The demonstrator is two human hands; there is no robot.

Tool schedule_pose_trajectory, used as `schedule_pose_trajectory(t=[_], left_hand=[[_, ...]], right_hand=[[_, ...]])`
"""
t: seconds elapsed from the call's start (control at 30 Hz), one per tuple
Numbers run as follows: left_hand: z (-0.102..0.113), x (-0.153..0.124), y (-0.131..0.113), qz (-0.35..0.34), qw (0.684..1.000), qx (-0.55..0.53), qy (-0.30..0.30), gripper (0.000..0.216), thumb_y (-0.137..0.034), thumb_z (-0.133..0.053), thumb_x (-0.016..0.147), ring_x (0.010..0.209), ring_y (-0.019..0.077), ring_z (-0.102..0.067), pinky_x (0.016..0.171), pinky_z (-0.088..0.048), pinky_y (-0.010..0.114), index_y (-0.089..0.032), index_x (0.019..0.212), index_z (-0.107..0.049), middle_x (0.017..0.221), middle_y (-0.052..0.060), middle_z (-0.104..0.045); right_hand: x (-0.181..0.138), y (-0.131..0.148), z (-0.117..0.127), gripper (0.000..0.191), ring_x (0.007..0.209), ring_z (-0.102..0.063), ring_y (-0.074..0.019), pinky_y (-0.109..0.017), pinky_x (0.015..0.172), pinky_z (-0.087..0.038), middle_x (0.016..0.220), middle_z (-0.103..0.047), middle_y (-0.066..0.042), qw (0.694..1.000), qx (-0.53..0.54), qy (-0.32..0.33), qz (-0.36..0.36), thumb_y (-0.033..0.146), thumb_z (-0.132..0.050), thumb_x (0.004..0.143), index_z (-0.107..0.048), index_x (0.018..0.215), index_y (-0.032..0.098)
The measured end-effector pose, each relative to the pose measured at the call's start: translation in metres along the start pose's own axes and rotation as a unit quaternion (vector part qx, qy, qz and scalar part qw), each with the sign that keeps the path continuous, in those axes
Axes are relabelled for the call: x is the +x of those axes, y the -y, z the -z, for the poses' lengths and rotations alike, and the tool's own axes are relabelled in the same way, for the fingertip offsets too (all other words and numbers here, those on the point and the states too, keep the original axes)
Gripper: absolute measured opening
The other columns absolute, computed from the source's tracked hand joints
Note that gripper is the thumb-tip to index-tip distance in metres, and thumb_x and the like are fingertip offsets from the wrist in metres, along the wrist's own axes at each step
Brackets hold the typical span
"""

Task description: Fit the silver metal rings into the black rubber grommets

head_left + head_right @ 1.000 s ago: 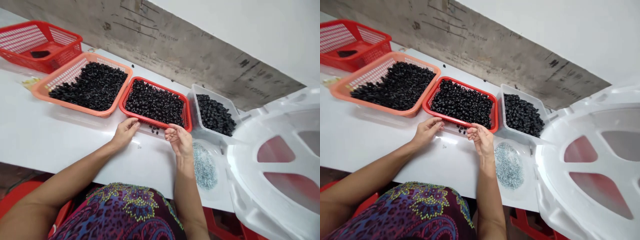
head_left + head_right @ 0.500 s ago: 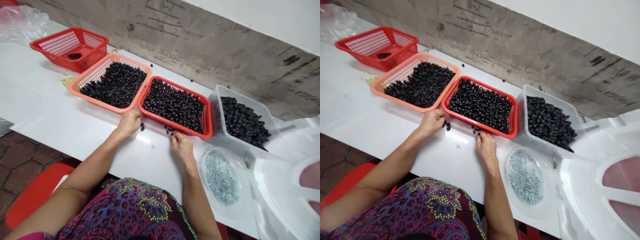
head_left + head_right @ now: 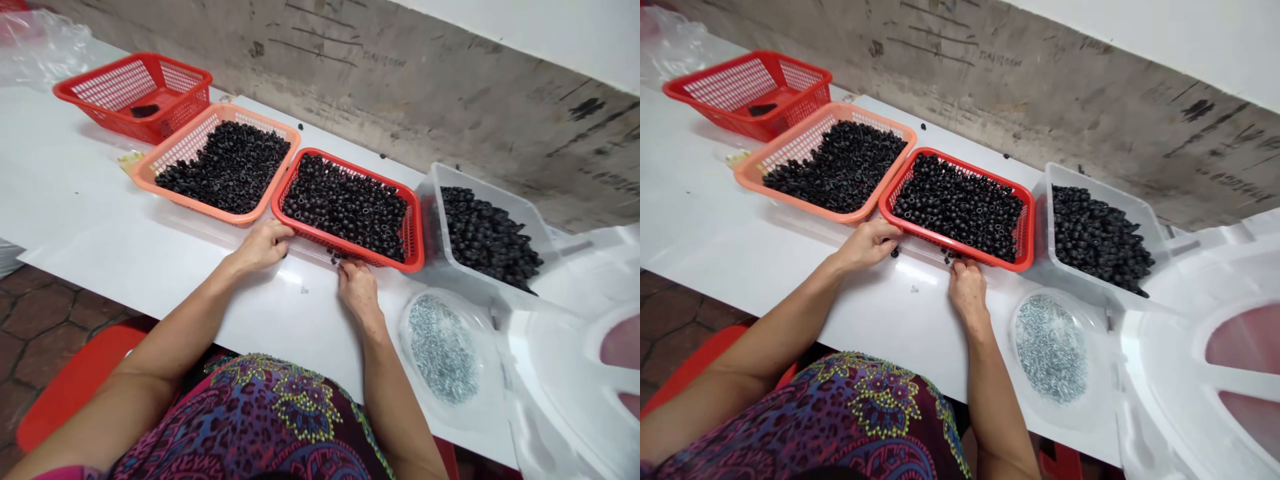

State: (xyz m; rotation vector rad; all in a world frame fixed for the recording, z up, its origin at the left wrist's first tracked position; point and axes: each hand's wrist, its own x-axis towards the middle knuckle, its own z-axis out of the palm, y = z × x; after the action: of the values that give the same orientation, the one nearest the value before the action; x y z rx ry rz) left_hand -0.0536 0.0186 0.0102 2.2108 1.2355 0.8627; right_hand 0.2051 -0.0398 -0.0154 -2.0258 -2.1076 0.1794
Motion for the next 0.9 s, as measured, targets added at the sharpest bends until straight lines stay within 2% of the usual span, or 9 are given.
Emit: schedule_pose_trajectory(t=[0.1,0.17,0.27,0.4,0.5,0.6,0.77,0.9], left_hand=[[-0.013,-0.002,-0.009,-0.065,0.998,0.004,0.014,0.026,-0.014,-0.05,0.083,0.095,0.0227,-0.061,0.089,-0.051,0.04,-0.018,0.096,-0.072,0.098,0.008,-0.07],[-0.025,-0.004,-0.016,-0.091,0.993,0.053,0.053,0.026,-0.014,-0.048,0.087,0.097,0.0235,-0.059,0.09,-0.048,0.042,-0.018,0.098,-0.071,0.1,0.009,-0.07],[-0.038,-0.007,-0.023,-0.085,0.981,0.142,0.103,0.028,-0.016,-0.045,0.092,0.102,0.0274,-0.056,0.087,-0.045,0.044,-0.017,0.105,-0.07,0.105,0.012,-0.068],[-0.046,-0.006,-0.029,-0.062,0.971,0.206,0.104,0.028,-0.016,-0.044,0.094,0.11,0.0324,-0.05,0.084,-0.04,0.046,-0.015,0.106,-0.069,0.112,0.016,-0.065],[-0.045,-0.005,-0.029,-0.068,0.972,0.2,0.104,0.028,-0.015,-0.042,0.094,0.112,0.033,-0.049,0.085,-0.037,0.047,-0.014,0.104,-0.069,0.112,0.016,-0.065],[-0.038,-0.007,-0.029,-0.087,0.976,0.161,0.118,0.027,-0.018,-0.045,0.093,0.106,0.0312,-0.051,0.084,-0.035,0.046,-0.016,0.1,-0.071,0.109,0.014,-0.067],[-0.027,-0.014,-0.038,-0.157,0.966,0.059,0.198,0.018,-0.025,-0.057,0.085,0.095,0.0259,-0.054,0.086,-0.036,0.042,-0.019,0.095,-0.072,0.098,0.008,-0.068],[-0.028,-0.016,-0.043,-0.162,0.955,0.078,0.235,0.016,-0.027,-0.063,0.081,0.095,0.0268,-0.054,0.087,-0.037,0.042,-0.018,0.091,-0.071,0.097,0.009,-0.065]], right_hand=[[-0.001,0.002,0.001,0.034,0.093,-0.067,-0.0279,-0.038,0.085,-0.053,0.107,-0.07,-0.016,1.0,0.014,-0.003,0.003,0.017,-0.046,0.091,-0.072,0.112,0.015],[-0.002,0.003,0.0,0.038,0.093,-0.067,-0.0279,-0.038,0.085,-0.053,0.11,-0.07,-0.016,1.0,0.022,-0.012,0.012,0.017,-0.046,0.09,-0.069,0.12,0.014],[-0.002,0.007,0.0,0.044,0.094,-0.067,-0.028,-0.039,0.086,-0.053,0.112,-0.069,-0.017,0.999,0.026,-0.019,0.023,0.018,-0.044,0.091,-0.064,0.129,0.013],[-0.001,0.016,0.001,0.048,0.094,-0.066,-0.0293,-0.039,0.086,-0.053,0.108,-0.07,-0.018,1.0,0.023,-0.007,0.02,0.017,-0.043,0.09,-0.061,0.134,0.011],[-0.001,0.02,0.002,0.048,0.091,-0.066,-0.029,-0.038,0.084,-0.053,0.104,-0.071,-0.018,0.999,0.037,-0.002,0.039,0.017,-0.044,0.087,-0.061,0.132,0.01],[-0.002,0.019,0.0,0.042,0.085,-0.066,-0.0271,-0.037,0.081,-0.052,0.096,-0.072,-0.016,0.995,0.075,-0.022,0.059,0.019,-0.044,0.086,-0.067,0.12,0.011],[-0.003,0.013,-0.005,0.031,0.077,-0.064,-0.0235,-0.034,0.075,-0.052,0.088,-0.071,-0.011,0.985,0.162,-0.048,0.042,0.023,-0.046,0.086,-0.072,0.102,0.016],[-0.003,0.011,-0.004,0.029,0.081,-0.066,-0.0227,-0.033,0.076,-0.052,0.09,-0.072,-0.01,0.975,0.215,-0.039,0.036,0.025,-0.048,0.087,-0.072,0.098,0.017]])
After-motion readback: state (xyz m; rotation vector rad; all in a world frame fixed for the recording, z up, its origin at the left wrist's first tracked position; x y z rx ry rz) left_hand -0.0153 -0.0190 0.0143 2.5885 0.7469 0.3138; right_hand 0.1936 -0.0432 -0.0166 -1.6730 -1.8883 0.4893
